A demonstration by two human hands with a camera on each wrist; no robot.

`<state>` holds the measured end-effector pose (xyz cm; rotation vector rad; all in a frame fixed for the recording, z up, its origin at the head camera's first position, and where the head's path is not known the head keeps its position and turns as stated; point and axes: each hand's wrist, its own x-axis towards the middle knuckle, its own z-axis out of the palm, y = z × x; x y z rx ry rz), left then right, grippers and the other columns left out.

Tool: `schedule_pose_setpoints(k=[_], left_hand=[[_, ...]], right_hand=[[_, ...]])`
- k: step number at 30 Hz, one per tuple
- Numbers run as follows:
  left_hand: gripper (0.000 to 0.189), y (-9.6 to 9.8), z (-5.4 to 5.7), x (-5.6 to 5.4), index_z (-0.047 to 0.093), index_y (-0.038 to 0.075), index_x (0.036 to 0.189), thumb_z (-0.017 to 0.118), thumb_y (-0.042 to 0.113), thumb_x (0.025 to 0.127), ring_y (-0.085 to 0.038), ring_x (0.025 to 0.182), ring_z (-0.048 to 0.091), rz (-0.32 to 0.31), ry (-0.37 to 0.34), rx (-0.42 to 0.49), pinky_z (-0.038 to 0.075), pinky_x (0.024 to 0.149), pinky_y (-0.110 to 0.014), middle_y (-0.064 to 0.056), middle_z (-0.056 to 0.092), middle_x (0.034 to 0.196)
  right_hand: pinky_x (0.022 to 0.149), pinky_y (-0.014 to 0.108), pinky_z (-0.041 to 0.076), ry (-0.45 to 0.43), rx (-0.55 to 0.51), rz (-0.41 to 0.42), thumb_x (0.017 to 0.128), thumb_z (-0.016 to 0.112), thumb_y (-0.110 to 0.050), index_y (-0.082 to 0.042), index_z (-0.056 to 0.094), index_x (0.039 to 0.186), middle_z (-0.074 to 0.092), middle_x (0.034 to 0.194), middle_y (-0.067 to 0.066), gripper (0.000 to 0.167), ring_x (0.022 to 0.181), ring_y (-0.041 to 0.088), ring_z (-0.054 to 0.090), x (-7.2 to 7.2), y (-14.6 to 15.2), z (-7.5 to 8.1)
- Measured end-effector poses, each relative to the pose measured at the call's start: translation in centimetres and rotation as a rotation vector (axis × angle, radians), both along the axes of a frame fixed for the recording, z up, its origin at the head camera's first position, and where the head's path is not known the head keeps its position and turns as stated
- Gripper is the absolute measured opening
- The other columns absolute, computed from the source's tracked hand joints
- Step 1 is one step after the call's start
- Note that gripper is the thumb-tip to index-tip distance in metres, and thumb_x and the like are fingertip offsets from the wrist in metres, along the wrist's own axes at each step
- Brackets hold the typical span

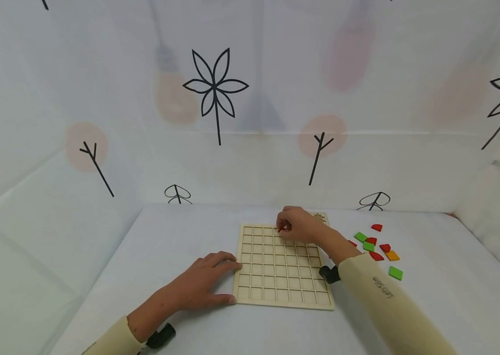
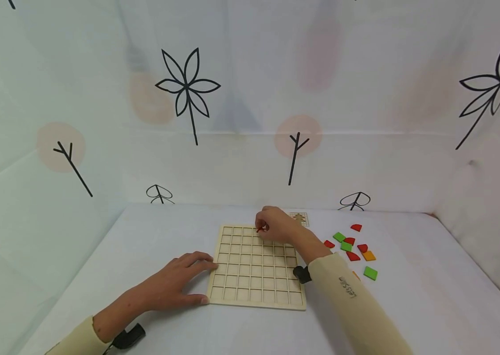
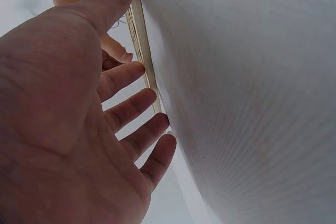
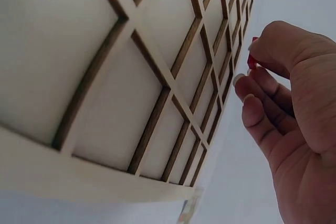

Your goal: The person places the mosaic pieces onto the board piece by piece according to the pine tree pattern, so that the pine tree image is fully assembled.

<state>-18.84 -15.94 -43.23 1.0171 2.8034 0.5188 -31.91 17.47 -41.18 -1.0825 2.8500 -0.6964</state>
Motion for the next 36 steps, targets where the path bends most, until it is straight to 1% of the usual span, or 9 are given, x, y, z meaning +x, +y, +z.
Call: schedule_pose_setpoints(k=[3,9,18,27,32,36], left_hand=[[0.073,-0.01,-0.03,-0.02,0.049,0.034,0.158,0.076,0.057,0.094,-0.021,0.147,0.043,0.0,-0.004,0.004,0.037,0.117,-0.055,0.008,0.045,0.157],[0.073,0.0,-0.02,-0.04,0.049,0.034,0.158,0.076,0.057,0.094,-0.022,0.147,0.043,0.002,-0.009,0.005,0.037,0.117,-0.055,0.008,0.045,0.157],[0.073,0.07,-0.02,-0.12,0.048,0.036,0.158,0.076,0.058,0.094,-0.021,0.147,0.043,0.009,-0.017,-0.005,0.037,0.117,-0.054,0.009,0.044,0.158],[0.073,0.06,-0.04,-0.07,0.049,0.035,0.158,0.076,0.057,0.094,-0.022,0.147,0.043,0.006,-0.012,0.0,0.037,0.117,-0.055,0.008,0.045,0.157],[0.073,0.08,-0.02,-0.03,0.049,0.035,0.158,0.076,0.057,0.094,-0.023,0.147,0.043,0.008,-0.016,-0.001,0.037,0.117,-0.056,0.008,0.044,0.158],[0.073,0.06,0.01,0.01,0.049,0.035,0.158,0.076,0.057,0.094,-0.023,0.147,0.043,0.01,-0.016,-0.001,0.037,0.117,-0.056,0.008,0.045,0.157]], right_hand=[[0.072,0.031,0.048,0.008,0.002,0.007,0.097,0.074,-0.005,-0.01,0.073,0.096,0.06,0.091,0.003,0.005,0.078,0.013,0.052,0.08,-0.3,-0.07],[0.071,0.032,0.049,0.026,0.001,0.028,0.097,0.074,-0.003,-0.009,0.074,0.096,0.061,0.092,0.005,0.006,0.078,0.016,0.054,0.15,-0.75,-0.32],[0.071,0.03,0.046,0.048,0.028,0.028,0.097,0.073,-0.002,-0.009,0.074,0.096,0.061,0.09,0.003,0.008,0.076,0.011,0.049,-0.1,-0.85,-0.76],[0.071,0.03,0.048,0.062,0.019,0.032,0.097,0.073,-0.002,-0.009,0.074,0.096,0.061,0.091,0.003,0.007,0.077,0.011,0.052,-0.17,-0.89,-0.84],[0.071,0.03,0.047,0.061,0.023,0.029,0.097,0.071,-0.001,-0.008,0.074,0.097,0.062,0.091,0.004,0.008,0.077,0.012,0.052,0.04,-0.87,-0.72],[0.071,0.031,0.05,0.076,-0.003,0.025,0.097,0.072,0.0,-0.007,0.074,0.098,0.063,0.093,0.005,0.007,0.078,0.014,0.056,0.29,-0.56,-0.62]])
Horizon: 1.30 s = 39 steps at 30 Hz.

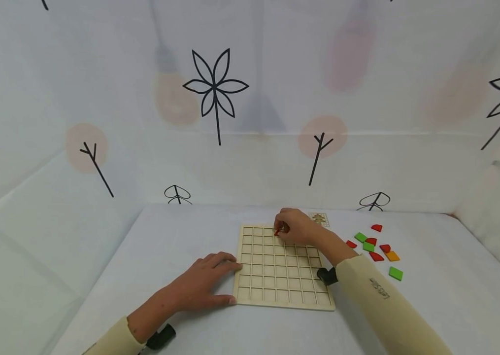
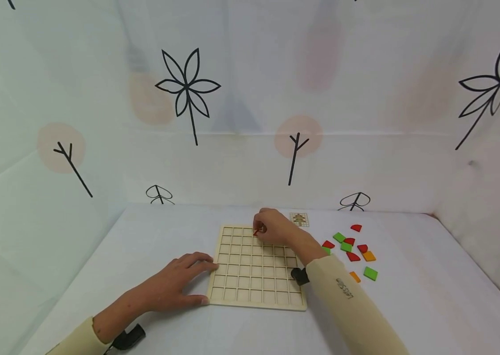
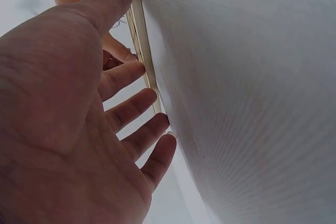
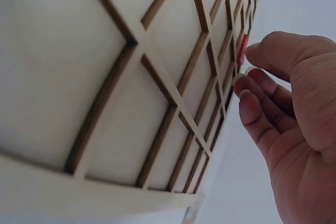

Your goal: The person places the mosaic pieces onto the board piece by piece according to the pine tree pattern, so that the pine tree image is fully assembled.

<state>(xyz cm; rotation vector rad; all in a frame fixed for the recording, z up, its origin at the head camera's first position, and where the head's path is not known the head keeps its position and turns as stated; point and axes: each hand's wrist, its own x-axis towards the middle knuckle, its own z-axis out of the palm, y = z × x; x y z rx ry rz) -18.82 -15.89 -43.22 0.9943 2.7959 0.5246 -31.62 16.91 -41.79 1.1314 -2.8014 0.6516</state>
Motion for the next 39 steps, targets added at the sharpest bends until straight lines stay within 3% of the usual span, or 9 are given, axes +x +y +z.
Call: schedule_pose_setpoints(k=[7,14,22,39], left_hand=[[0.073,-0.1,-0.1,0.1,0.048,0.034,0.158,0.076,0.057,0.094,-0.022,0.147,0.043,-0.007,0.014,-0.007,0.037,0.117,-0.055,0.008,0.045,0.157],[0.072,-0.1,0.0,0.1,0.049,0.033,0.158,0.076,0.056,0.095,-0.022,0.147,0.043,-0.008,0.021,-0.014,0.038,0.116,-0.055,0.007,0.045,0.157],[0.072,-0.1,0.0,0.1,0.049,0.033,0.158,0.076,0.056,0.095,-0.021,0.147,0.043,-0.005,0.02,-0.015,0.038,0.116,-0.054,0.006,0.045,0.157],[0.073,0.1,0.0,0.3,0.048,0.033,0.159,0.076,0.056,0.095,-0.021,0.147,0.043,0.001,0.018,-0.023,0.039,0.116,-0.054,0.006,0.045,0.158]], right_hand=[[0.076,0.034,0.056,0.009,-0.055,-0.023,0.096,0.072,0.001,-0.005,0.074,0.102,0.066,0.099,0.003,0.008,0.083,0.015,0.064,0.9,1.7,0.9],[0.073,0.031,0.056,0.029,-0.063,-0.036,0.096,0.073,0.0,-0.006,0.074,0.101,0.066,0.096,-0.002,0.008,0.082,0.01,0.062,2.2,4.1,1.6],[0.07,0.029,0.054,-0.021,-0.045,-0.114,0.096,0.073,-0.002,-0.009,0.074,0.1,0.066,0.096,-0.006,0.009,0.084,0.009,0.061,4.1,6.7,2.0],[0.074,0.027,0.054,-0.02,-0.031,-0.204,0.093,0.075,0.001,-0.013,0.077,0.105,0.068,0.102,-0.005,0.019,0.089,0.011,0.059,7.8,10.4,0.7]])
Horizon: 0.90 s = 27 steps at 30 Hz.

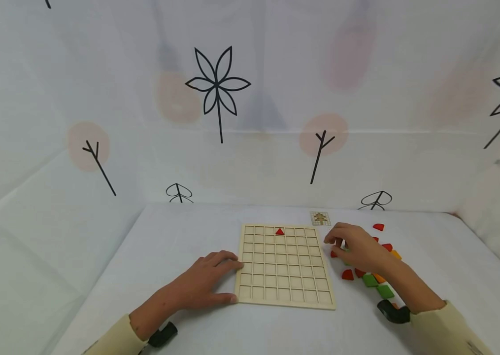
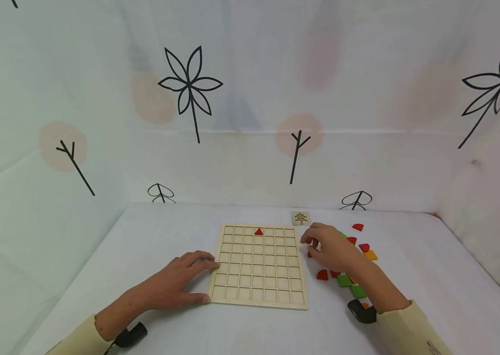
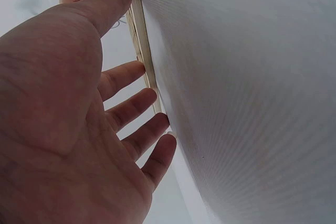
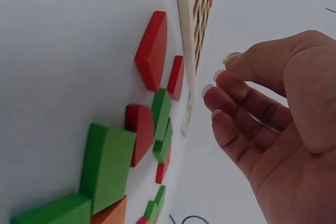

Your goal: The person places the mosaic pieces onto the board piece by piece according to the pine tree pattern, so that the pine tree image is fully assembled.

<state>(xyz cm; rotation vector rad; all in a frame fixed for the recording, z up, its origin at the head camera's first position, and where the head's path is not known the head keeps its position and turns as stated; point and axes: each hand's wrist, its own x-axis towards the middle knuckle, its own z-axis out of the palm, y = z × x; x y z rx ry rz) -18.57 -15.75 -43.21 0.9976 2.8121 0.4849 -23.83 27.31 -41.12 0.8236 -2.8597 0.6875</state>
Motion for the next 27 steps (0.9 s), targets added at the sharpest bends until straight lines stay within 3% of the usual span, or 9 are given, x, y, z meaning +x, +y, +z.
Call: schedule_pose_setpoints(k=[7,19,27], left_hand=[[0.073,0.0,0.0,-0.1,0.048,0.033,0.159,0.076,0.056,0.095,-0.021,0.147,0.043,0.003,-0.002,-0.006,0.039,0.116,-0.054,0.006,0.045,0.158],[0.073,0.0,0.0,-0.1,0.047,0.034,0.159,0.076,0.056,0.095,-0.021,0.148,0.042,-0.001,-0.012,0.001,0.038,0.116,-0.054,0.006,0.045,0.158],[0.073,0.0,0.2,-0.1,0.047,0.034,0.159,0.074,0.057,0.096,-0.022,0.148,0.041,-0.004,-0.018,-0.001,0.038,0.116,-0.054,0.006,0.044,0.159]], right_hand=[[0.079,0.031,0.058,-0.006,0.009,-0.029,0.092,0.075,0.002,-0.013,0.078,0.106,0.069,0.106,-0.003,0.02,0.092,0.014,0.06,0.7,0.8,-0.5],[0.085,0.035,0.058,-0.055,0.068,-0.038,0.09,0.081,-0.001,-0.02,0.081,0.108,0.066,0.106,-0.01,0.026,0.1,0.016,0.061,0.4,1.3,-1.4],[0.081,0.031,0.056,-0.078,0.085,-0.06,0.091,0.082,-0.004,-0.017,0.073,0.104,0.062,0.105,-0.007,0.021,0.094,0.015,0.059,0.7,1.1,-1.1]])
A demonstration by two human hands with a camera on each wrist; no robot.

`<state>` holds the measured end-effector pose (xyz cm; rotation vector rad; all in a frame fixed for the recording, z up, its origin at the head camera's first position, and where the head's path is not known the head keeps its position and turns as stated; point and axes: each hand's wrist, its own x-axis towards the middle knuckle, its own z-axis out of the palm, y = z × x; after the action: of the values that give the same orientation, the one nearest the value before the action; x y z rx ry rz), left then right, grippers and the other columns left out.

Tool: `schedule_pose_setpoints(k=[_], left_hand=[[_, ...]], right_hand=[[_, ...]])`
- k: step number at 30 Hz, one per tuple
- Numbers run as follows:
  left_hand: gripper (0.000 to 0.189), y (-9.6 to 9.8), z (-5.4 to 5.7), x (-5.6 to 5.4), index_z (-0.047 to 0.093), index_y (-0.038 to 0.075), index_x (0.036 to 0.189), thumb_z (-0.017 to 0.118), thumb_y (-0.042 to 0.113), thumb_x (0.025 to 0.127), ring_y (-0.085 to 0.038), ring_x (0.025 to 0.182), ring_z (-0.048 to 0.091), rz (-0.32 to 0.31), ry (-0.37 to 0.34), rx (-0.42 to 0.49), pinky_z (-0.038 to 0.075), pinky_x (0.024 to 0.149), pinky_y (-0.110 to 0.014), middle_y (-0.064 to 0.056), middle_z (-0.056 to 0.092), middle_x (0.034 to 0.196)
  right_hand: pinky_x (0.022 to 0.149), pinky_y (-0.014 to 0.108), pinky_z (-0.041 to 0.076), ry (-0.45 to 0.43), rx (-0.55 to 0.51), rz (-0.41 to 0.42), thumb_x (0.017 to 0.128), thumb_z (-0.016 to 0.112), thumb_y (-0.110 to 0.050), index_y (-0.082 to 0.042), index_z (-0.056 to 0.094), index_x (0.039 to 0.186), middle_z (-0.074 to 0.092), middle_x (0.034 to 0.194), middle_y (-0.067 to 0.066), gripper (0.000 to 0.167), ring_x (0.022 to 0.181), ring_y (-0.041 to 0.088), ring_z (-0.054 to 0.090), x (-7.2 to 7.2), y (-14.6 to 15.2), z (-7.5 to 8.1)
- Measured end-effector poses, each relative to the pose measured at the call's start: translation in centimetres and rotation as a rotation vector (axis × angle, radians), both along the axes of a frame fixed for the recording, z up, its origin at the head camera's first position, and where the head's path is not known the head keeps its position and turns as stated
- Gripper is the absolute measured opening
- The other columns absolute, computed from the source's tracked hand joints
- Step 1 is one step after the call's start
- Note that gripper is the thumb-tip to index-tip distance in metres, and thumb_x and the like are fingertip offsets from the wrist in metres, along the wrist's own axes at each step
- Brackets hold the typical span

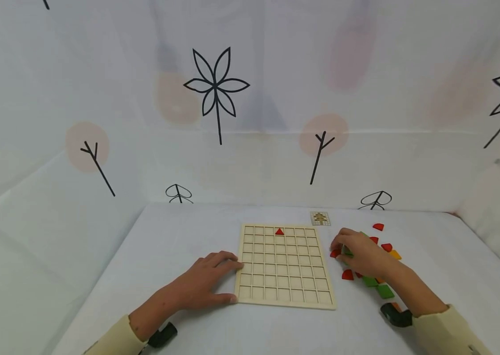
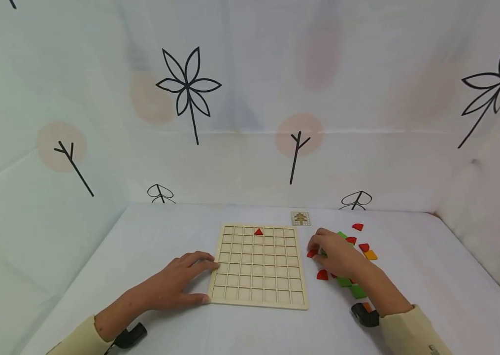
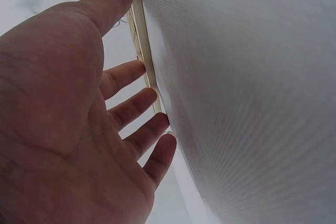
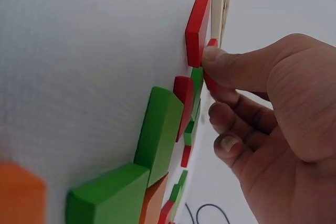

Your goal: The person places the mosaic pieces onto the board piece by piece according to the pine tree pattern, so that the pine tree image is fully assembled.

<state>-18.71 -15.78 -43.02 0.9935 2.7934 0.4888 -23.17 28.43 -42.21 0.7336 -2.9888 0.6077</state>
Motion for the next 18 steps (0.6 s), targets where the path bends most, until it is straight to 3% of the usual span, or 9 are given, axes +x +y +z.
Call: schedule_pose_setpoints(k=[10,18], left_hand=[[0.073,0.02,-0.13,-0.07,0.047,0.033,0.159,0.075,0.057,0.095,-0.022,0.148,0.041,0.003,0.0,-0.001,0.038,0.116,-0.055,0.006,0.044,0.158],[0.073,-0.06,-0.25,-0.12,0.046,0.034,0.16,0.074,0.057,0.096,-0.021,0.148,0.041,-0.003,0.006,-0.001,0.038,0.116,-0.055,0.006,0.044,0.159]], right_hand=[[0.077,0.027,0.054,-0.022,-0.045,-0.022,0.092,0.081,-0.001,-0.018,0.069,0.096,0.063,0.092,-0.01,0.021,0.086,0.013,0.057,-0.18,-0.05,0.33],[0.08,0.027,0.057,0.011,-0.074,-0.018,0.094,0.077,0.001,-0.015,0.075,0.102,0.066,0.097,-0.008,0.018,0.089,0.012,0.061,-0.41,-0.38,0.83]])
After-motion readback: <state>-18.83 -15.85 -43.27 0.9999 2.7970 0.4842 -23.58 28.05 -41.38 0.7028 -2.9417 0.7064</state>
